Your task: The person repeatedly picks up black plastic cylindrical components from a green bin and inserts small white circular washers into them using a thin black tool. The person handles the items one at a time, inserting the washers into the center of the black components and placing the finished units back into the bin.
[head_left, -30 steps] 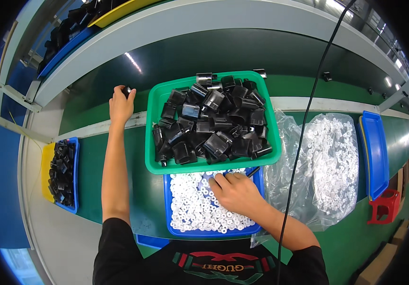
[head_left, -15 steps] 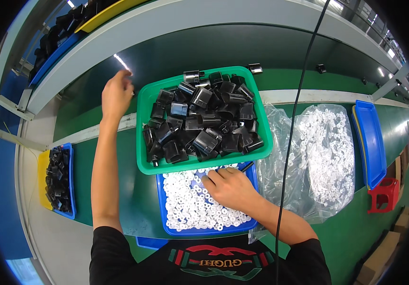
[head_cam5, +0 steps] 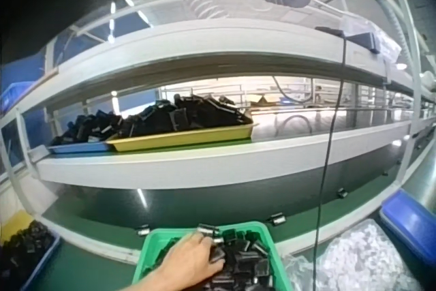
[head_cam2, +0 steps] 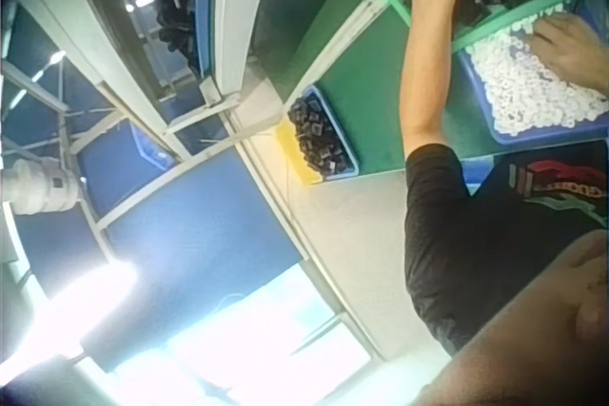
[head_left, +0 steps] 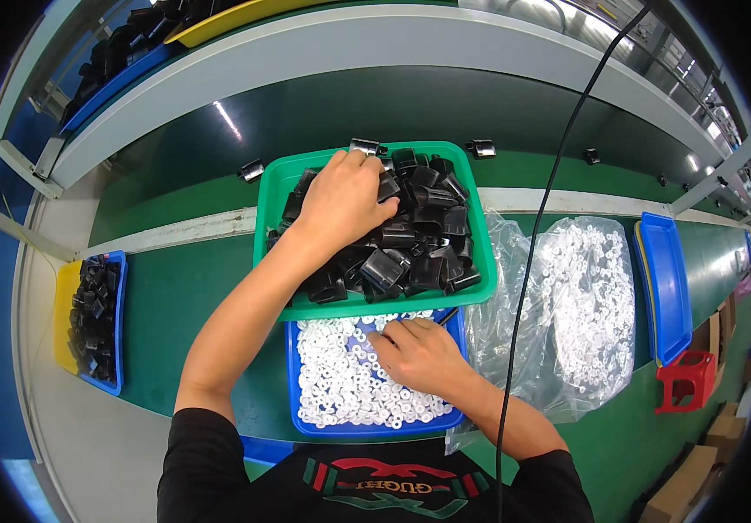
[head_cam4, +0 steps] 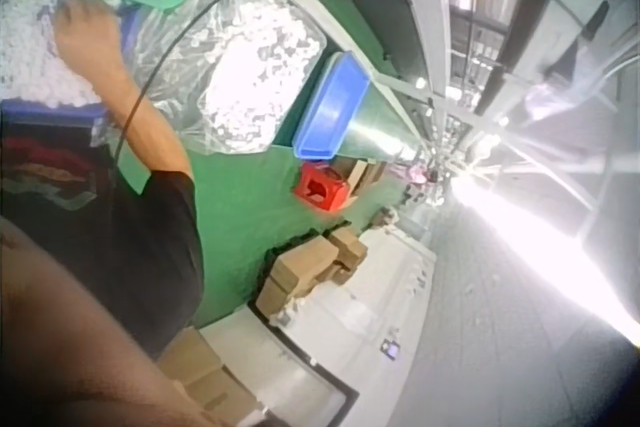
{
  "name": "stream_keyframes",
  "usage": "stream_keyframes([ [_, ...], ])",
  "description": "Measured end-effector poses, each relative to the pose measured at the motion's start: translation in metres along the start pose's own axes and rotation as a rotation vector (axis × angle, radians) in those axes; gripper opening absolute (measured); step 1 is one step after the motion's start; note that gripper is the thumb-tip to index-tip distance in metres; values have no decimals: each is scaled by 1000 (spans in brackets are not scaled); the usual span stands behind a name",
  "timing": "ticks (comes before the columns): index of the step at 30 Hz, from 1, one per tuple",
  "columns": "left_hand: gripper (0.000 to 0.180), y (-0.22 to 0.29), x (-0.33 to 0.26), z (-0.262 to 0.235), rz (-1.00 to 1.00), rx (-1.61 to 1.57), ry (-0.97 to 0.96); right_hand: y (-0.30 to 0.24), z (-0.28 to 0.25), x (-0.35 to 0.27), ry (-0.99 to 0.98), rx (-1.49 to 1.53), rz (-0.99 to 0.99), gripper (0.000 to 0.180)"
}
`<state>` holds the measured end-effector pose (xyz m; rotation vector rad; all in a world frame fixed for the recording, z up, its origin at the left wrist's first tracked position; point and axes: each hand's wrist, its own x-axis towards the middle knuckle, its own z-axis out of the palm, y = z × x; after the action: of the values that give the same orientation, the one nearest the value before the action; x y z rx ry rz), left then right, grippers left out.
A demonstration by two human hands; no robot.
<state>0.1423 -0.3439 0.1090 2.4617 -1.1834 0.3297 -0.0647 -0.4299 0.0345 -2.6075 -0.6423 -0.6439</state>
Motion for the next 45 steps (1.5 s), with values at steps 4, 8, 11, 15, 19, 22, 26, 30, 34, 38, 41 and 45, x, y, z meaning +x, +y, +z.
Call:
stream_keyframes([
  [4,42,8,-16,-26,30,-251,62,3,-2,-2,96,65,16,17],
  [8,46,23,-74,-48,46,-730,29,6,-10,0,233,214,73,20],
  [11,50,27,-119,-51,73,-853,-60,7,-18,-4,247,376,68,21],
  [15,48,28,-153,-38,129,-895,-127,11,-20,-2,301,494,67,22],
  [19,53,30,-170,-26,70,-925,-127,11,-18,-4,283,560,68,24],
  [22,55,29,-173,-20,33,-892,-125,11,-18,-4,232,573,62,25],
  [26,53,30,-173,-19,-3,-911,-165,6,-19,-2,239,517,55,25],
  [30,53,26,-172,-15,18,-897,-204,4,-16,0,234,443,29,28],
  [34,53,23,-175,-15,20,-923,-213,4,-18,1,207,393,47,30],
  [38,53,21,-175,-12,6,-965,-213,6,-19,1,193,368,28,31],
  [41,55,19,-177,-14,-26,-1009,-256,7,-20,0,184,381,22,32],
  [45,64,21,-179,-16,-110,-1125,-276,5,-24,3,161,405,32,33],
])
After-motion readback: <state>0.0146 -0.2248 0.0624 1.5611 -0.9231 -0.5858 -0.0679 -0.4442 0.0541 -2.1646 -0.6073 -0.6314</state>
